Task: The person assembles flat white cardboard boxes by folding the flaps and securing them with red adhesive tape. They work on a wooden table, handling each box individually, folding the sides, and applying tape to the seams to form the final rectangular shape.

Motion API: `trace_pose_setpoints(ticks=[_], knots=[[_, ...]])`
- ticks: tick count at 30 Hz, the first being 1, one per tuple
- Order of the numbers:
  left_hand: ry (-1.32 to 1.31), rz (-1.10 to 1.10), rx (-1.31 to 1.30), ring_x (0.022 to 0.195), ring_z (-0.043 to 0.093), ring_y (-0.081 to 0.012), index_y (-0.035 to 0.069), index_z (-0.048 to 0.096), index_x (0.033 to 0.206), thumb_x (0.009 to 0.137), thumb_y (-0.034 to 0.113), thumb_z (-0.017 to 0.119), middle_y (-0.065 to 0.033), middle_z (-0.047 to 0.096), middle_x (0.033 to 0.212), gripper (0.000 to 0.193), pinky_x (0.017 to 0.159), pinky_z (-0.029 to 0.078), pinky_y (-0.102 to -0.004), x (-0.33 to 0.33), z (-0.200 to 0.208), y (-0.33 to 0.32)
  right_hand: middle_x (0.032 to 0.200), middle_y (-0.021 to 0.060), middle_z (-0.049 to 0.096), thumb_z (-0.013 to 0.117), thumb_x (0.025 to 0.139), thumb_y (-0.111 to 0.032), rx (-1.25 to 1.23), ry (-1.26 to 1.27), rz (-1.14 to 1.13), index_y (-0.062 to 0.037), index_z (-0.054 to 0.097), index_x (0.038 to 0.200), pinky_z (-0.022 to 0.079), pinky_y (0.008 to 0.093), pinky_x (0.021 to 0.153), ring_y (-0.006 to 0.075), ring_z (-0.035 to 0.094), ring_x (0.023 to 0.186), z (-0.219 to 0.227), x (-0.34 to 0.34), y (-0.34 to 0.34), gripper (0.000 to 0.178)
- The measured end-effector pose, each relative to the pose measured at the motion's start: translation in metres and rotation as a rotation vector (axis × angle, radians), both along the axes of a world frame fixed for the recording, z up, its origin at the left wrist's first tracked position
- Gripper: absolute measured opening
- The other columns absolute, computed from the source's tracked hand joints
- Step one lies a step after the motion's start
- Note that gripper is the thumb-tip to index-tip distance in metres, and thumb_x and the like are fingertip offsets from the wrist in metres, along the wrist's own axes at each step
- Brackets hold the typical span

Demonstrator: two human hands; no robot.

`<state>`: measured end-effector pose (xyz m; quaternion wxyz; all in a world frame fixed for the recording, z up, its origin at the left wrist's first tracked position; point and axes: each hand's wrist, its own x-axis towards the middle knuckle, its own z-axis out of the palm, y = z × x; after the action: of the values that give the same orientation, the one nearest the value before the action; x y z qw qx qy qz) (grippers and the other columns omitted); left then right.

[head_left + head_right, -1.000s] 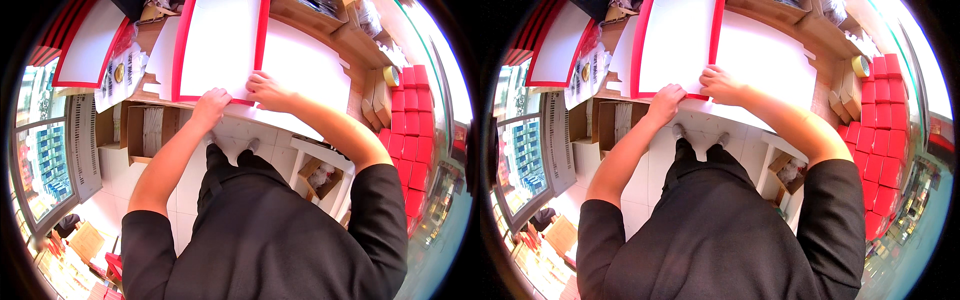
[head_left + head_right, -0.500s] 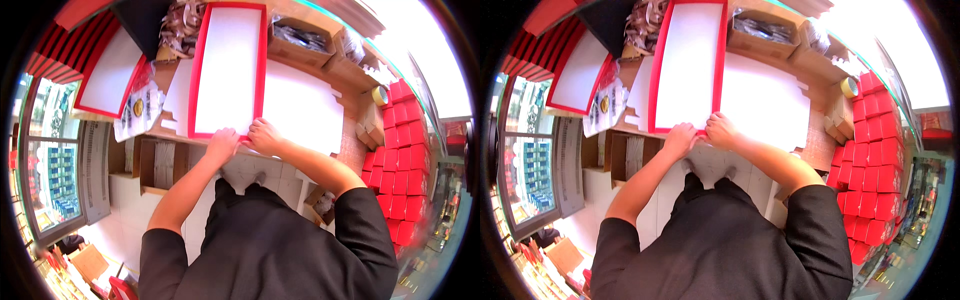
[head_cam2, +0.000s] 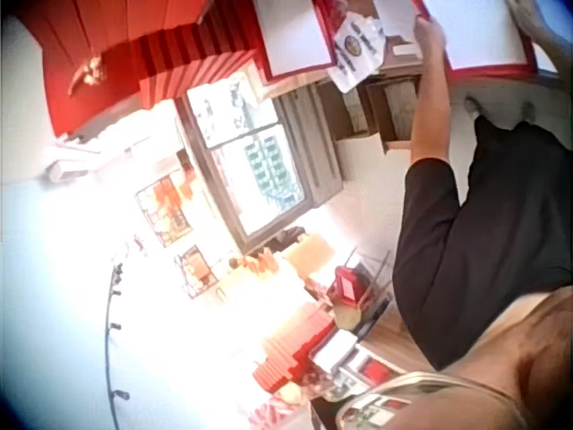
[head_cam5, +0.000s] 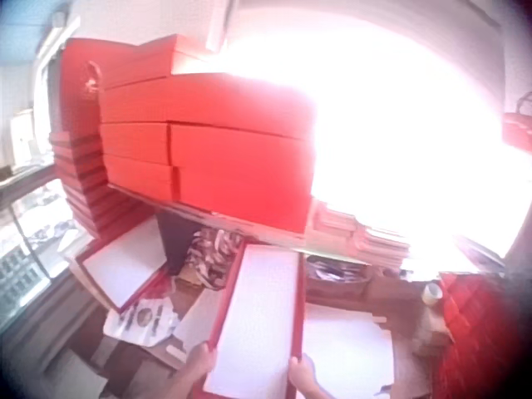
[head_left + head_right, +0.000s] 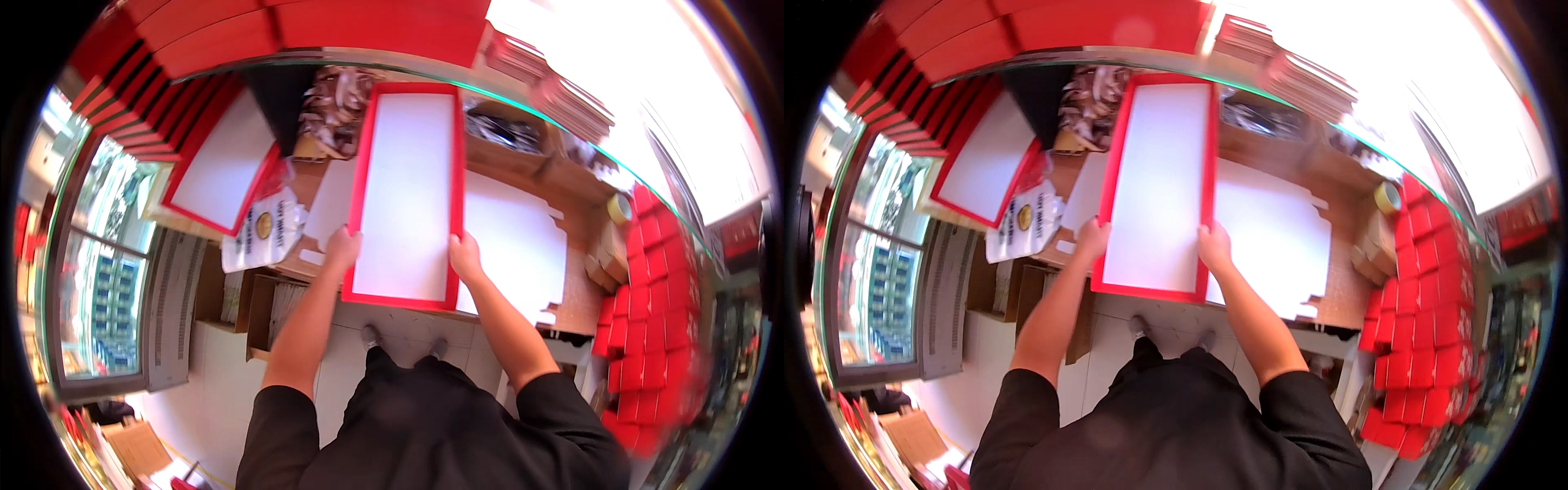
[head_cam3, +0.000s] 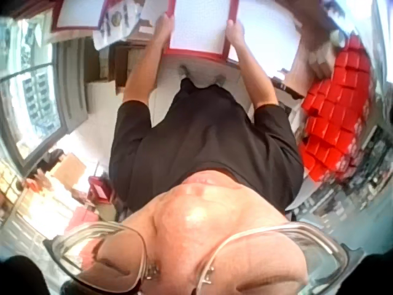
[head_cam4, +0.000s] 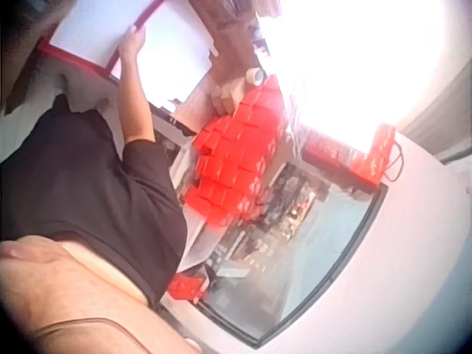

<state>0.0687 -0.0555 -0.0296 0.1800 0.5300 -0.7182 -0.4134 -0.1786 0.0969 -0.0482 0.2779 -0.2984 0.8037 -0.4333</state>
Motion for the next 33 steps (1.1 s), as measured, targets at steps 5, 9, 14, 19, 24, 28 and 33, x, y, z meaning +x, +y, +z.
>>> trace_pose_setpoints(ticks=[5,9,14,19,24,28,33], knots=[[0.088,0.096,-0.088,0.085,0.061,-0.0478,-0.002,0.051,0.108,0.087,0.017,0.051,-0.0311,0.063,0.086,0.029,0.075,0.048,-0.0543,0.028,0.01,0.083,0.089,0.0141,0.065,0.041,0.093,-0.014,-0.218,-0.064,0.023,0.0018,0.058,0.11,0.048,0.0358,0.075,0.0215,0.061,0.081,0.03,0.047,0.059,0.029],[0.105,0.267,-0.158,0.084,0.061,-0.0455,0.0,0.051,0.112,0.086,0.012,0.049,-0.0267,0.064,0.087,0.028,0.072,0.048,-0.0526,0.084,-0.001,0.136,0.083,0.0145,0.063,0.04,0.091,-0.008,-0.198,-0.022,0.184,0.0001,0.055,0.109,0.048,0.0352,0.069,0.0225,0.06,0.075,0.027,0.093,0.085,0.024],[0.124,0.435,-0.163,0.084,0.061,-0.0447,0.0,0.051,0.108,0.085,0.007,0.047,-0.0248,0.062,0.083,0.025,0.071,0.049,-0.047,0.164,-0.01,0.203,0.076,0.0061,0.057,0.043,0.095,-0.009,-0.01,-0.136,0.417,-0.0009,0.054,0.104,0.043,0.0307,0.061,0.0137,0.051,0.067,0.033,0.145,0.083,0.016],[0.167,0.655,-0.201,0.078,0.062,-0.0267,0.0,0.05,0.115,0.089,0.006,0.051,-0.0138,0.064,0.089,0.027,0.068,0.049,-0.0381,0.216,0.013,0.234,0.077,0.0075,0.057,0.045,0.097,-0.014,-0.105,-0.246,0.573,-0.0009,0.055,0.108,0.045,0.0304,0.065,0.0146,0.052,0.069,0.045,0.196,0.03,0.02],[0.789,0.645,0.068,0.115,0.053,-0.0161,0.001,0.034,0.142,0.089,0.002,0.051,-0.0119,0.055,0.128,0.055,0.096,0.043,-0.0305,0.275,0.124,0.207,0.083,-0.0006,0.057,0.043,0.097,-0.017,-0.124,-0.555,0.599,-0.0022,0.057,0.112,0.044,0.0258,0.066,0.0085,0.052,0.074,0.058,0.261,-0.067,0.025],[0.789,0.664,-0.166,0.118,0.051,-0.0203,0.003,0.034,0.142,0.092,0.009,0.053,-0.0109,0.05,0.133,0.053,0.097,0.044,-0.0362,0.283,0.163,0.145,0.094,0.0035,0.059,0.044,0.096,-0.018,-0.184,-0.904,0.477,-0.0072,0.054,0.118,0.048,0.03,0.069,0.0137,0.058,0.082,0.057,0.306,-0.134,0.026],[0.876,0.683,-0.347,0.111,0.055,-0.0176,0.004,0.042,0.135,0.095,0.015,0.054,-0.0087,0.051,0.128,0.043,0.089,0.05,-0.0326,0.301,0.17,0.04,0.106,0.0076,0.062,0.045,0.098,-0.031,-0.066,-1.26,0.538,-0.0086,0.051,0.121,0.05,0.0333,0.079,0.0192,0.06,0.094,0.108,0.316,-0.178,0.032]])
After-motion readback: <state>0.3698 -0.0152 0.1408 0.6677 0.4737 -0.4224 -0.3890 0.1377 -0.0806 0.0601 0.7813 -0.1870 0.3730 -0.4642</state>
